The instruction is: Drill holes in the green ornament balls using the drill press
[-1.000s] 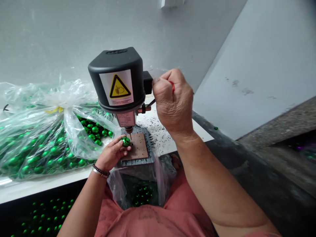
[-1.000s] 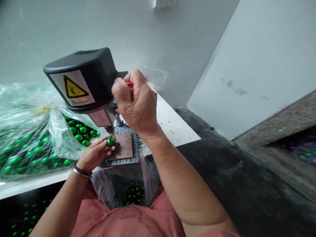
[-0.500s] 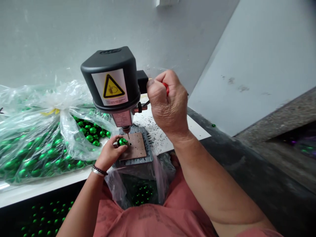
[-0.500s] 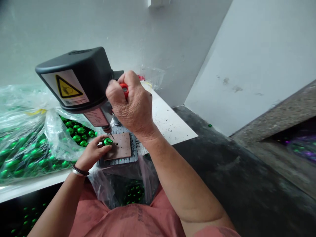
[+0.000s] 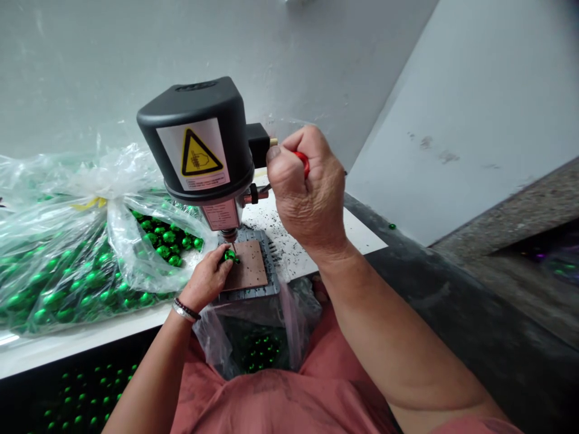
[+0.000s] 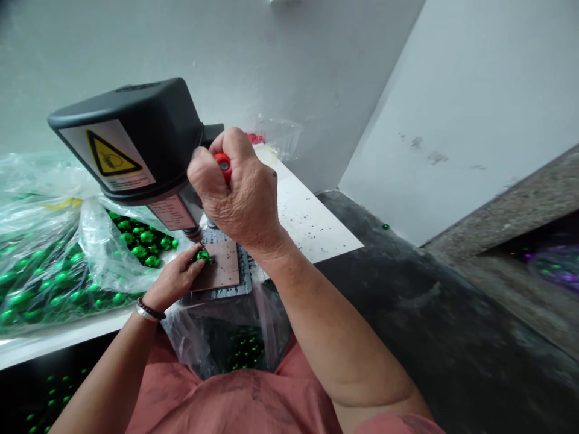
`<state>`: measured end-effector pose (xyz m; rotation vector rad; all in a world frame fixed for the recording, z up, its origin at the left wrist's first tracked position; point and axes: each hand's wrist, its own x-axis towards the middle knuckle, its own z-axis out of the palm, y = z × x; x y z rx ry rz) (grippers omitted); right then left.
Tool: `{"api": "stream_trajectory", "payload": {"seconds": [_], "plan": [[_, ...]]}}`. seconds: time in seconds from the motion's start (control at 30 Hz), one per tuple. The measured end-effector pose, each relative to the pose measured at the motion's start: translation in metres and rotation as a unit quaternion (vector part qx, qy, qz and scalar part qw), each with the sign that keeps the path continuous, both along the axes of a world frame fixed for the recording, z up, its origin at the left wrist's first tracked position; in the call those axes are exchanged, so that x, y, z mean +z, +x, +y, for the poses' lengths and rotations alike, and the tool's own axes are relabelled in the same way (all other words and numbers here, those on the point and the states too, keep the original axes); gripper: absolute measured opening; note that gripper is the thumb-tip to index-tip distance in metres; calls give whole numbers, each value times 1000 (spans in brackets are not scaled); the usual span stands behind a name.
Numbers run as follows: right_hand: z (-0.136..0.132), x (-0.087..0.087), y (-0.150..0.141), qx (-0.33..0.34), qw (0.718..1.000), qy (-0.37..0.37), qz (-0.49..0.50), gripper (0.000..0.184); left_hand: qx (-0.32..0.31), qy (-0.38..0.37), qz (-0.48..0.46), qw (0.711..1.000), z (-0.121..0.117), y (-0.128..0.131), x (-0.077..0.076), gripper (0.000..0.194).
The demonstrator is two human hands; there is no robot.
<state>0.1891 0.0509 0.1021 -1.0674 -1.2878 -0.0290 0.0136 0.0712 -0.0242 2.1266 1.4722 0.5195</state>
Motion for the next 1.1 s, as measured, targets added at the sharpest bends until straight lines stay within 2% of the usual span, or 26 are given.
{"api": "stream_trajectory", "payload": {"seconds": [0.17, 0.43, 0.73, 0.9, 1.1], "plan": [[1, -1, 0, 0, 1000, 6, -3, 23, 31, -23, 12, 999, 2, 2, 2, 46], [0, -2, 0, 19, 1000, 19, 8, 26, 9, 20, -2, 1000, 6, 7, -5, 45], [-4, -5, 1, -3, 1000, 3, -29, 25, 25, -35, -53, 998, 9, 9, -7, 49], [-13, -15, 4, -14, 997, 4, -70, 17, 22, -36, -78, 996, 9, 9, -9, 46], [-25, -40, 2, -40, 991, 42, -117, 9, 19, -34, -95, 995, 9, 8, -13, 49]]}}
